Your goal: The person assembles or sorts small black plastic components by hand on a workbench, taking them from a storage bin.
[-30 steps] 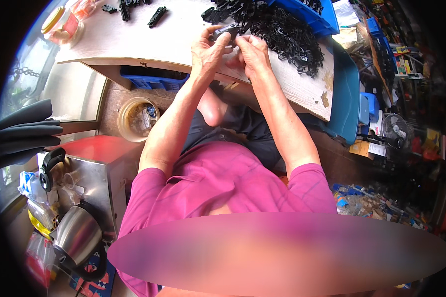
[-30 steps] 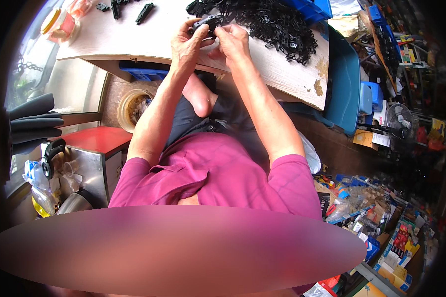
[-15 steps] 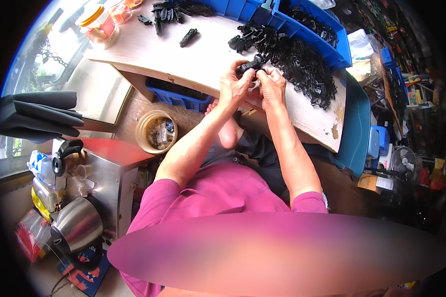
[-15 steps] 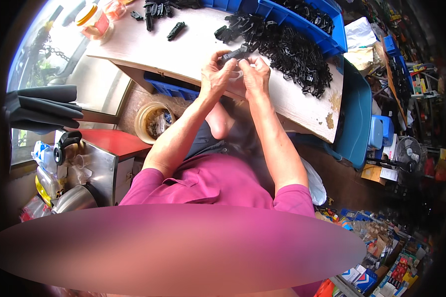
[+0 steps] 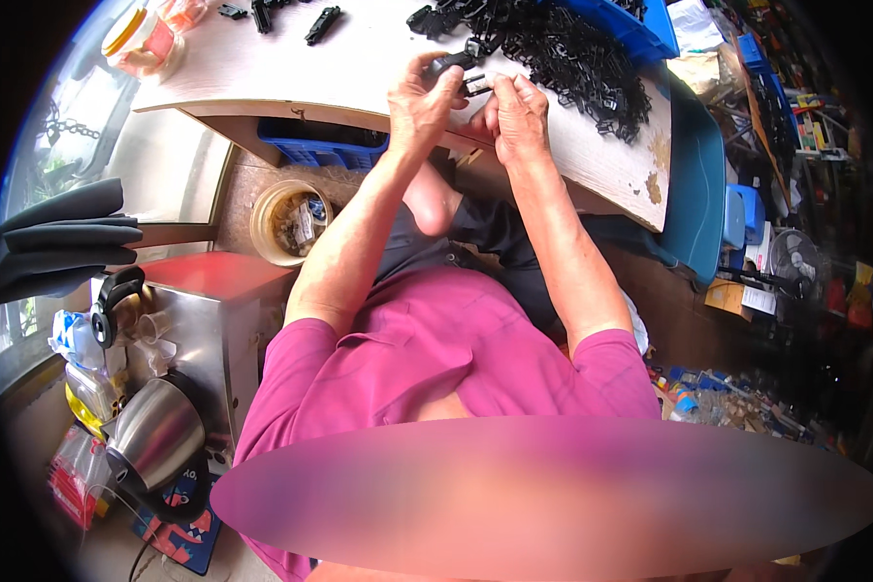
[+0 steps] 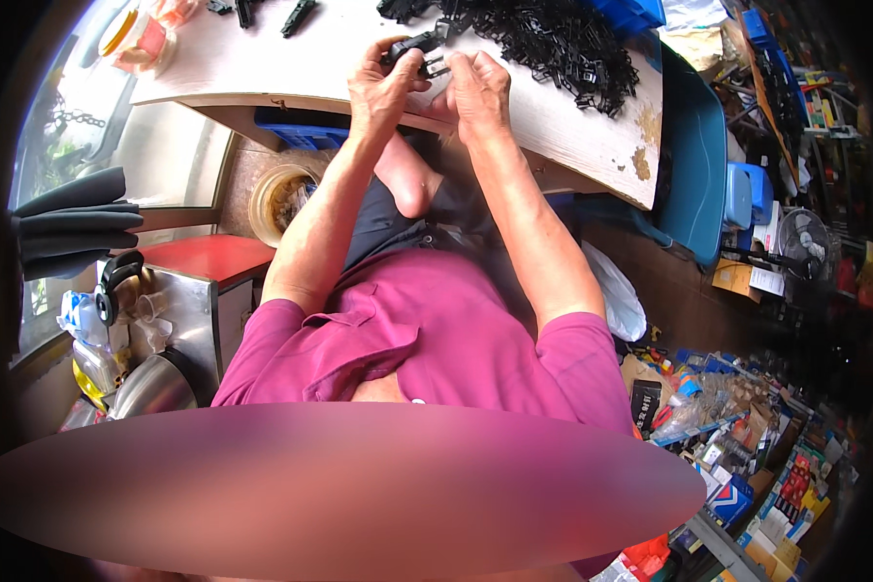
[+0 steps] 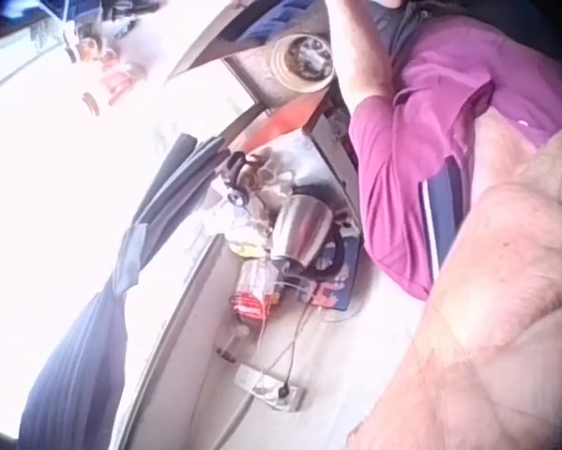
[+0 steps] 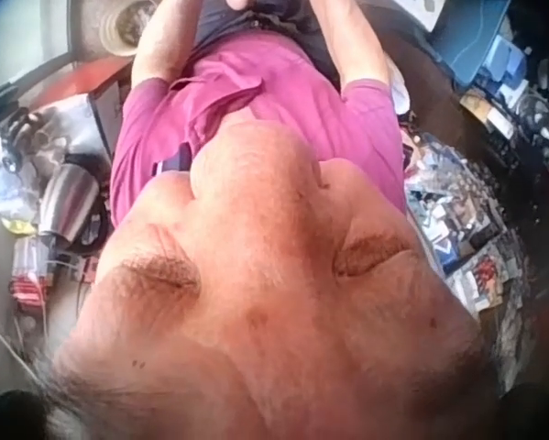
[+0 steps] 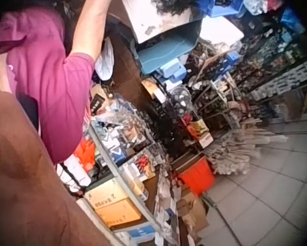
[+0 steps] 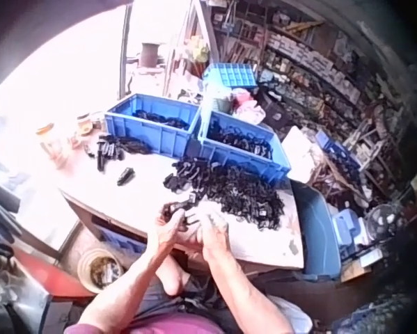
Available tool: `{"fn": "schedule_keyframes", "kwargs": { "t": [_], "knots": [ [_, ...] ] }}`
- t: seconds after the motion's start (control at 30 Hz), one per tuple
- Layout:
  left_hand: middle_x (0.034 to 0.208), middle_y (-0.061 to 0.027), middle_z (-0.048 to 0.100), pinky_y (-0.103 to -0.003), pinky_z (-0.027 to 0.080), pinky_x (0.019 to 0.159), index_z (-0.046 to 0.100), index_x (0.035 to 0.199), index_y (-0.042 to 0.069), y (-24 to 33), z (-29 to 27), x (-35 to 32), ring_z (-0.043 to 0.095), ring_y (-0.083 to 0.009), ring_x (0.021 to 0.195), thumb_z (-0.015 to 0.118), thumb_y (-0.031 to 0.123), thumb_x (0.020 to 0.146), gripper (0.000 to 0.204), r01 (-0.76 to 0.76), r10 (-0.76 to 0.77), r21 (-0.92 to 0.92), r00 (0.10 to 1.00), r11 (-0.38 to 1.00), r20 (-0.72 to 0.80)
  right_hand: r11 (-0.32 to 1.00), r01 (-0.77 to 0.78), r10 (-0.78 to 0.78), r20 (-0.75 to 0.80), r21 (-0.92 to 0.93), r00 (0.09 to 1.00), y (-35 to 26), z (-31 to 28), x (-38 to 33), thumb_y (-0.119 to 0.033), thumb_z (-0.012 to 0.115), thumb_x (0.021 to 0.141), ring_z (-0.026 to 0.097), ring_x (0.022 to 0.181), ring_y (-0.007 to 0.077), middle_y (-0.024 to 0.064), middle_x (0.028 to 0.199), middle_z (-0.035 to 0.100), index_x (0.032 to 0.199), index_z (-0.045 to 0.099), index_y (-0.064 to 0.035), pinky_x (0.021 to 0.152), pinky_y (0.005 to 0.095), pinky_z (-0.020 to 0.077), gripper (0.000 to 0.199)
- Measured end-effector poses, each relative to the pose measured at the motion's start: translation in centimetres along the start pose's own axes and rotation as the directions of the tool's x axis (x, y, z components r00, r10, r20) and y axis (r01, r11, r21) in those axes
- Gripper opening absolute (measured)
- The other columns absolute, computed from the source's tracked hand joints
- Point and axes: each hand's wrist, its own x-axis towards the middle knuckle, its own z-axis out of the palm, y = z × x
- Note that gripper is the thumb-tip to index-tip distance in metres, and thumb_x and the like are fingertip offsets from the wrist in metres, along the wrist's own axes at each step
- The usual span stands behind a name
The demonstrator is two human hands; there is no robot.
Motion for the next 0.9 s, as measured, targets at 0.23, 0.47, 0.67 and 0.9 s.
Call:
{"fn": "schedule_keyframes", "kwargs": {
  "t": [0.23, 0.47, 0.67, 0.9],
  "knots": [
    [0.078, -0.0046, 0.065, -0.022, 0.052, 0.055, 0.06, 0.113, -0.002, 0.4, -1.0, -0.5, 0.061, -0.0083, 0.062, 0.069, 0.009, 0.086, 0.031, 0.053, -0.053, 0.004, 0.981, 0.999, 0.186, 0.985, 0.047, -0.036, -0.07, 0.167, 0.997, -2.3, 0.1, -1.0, -0.015, 0.062, 0.088, 0.048, 0.035, 0.0136, 0.0005, 0.046, 0.044, 0.081, 0.056, -0.0027, 0.035, 0.029, 0.0445, 0.016],
    [0.069, -0.0032, 0.063, -0.025, 0.05, 0.058, 0.063, 0.108, 0.001, -0.2, -1.2, -0.8, 0.06, -0.0078, 0.063, 0.068, 0.014, 0.082, 0.03, -0.068, -0.014, 0.289, 0.962, 0.955, 0.274, 0.994, 0.057, -0.05, -0.068, 0.098, 0.996, -1.6, 0.1, -0.9, -0.015, 0.065, 0.087, 0.047, 0.034, 0.0125, 0.0027, 0.051, 0.052, 0.076, 0.058, -0.0044, 0.035, 0.0255, 0.0383, 0.017],
    [0.07, -0.008, 0.065, -0.03, 0.051, 0.062, 0.064, 0.106, 0.001, -1.0, -1.3, -0.5, 0.062, -0.0138, 0.062, 0.068, 0.02, 0.08, 0.032, -0.227, 0.117, 0.36, 0.946, 0.905, 0.303, 0.996, 0.058, -0.053, -0.084, 0.066, 0.995, -1.1, -0.1, -1.1, -0.015, 0.065, 0.087, 0.048, 0.035, 0.0127, 0.004, 0.054, 0.055, 0.076, 0.057, -0.0045, 0.035, 0.0264, 0.0381, 0.018],
    [0.071, -0.0015, 0.063, -0.022, 0.047, 0.055, 0.067, 0.103, 0.002, 1.5, -0.3, -0.5, 0.058, -0.0077, 0.061, 0.068, 0.024, 0.088, 0.027, -0.062, -0.065, 0.41, 0.955, 0.91, 0.289, 0.996, 0.048, -0.04, -0.118, 0.069, 0.992, -0.4, -0.1, -1.4, -0.017, 0.065, 0.088, 0.041, 0.037, 0.009, -0.0002, 0.053, 0.049, 0.077, 0.058, -0.0057, 0.034, 0.0267, 0.0384, 0.017]
  ]
}}
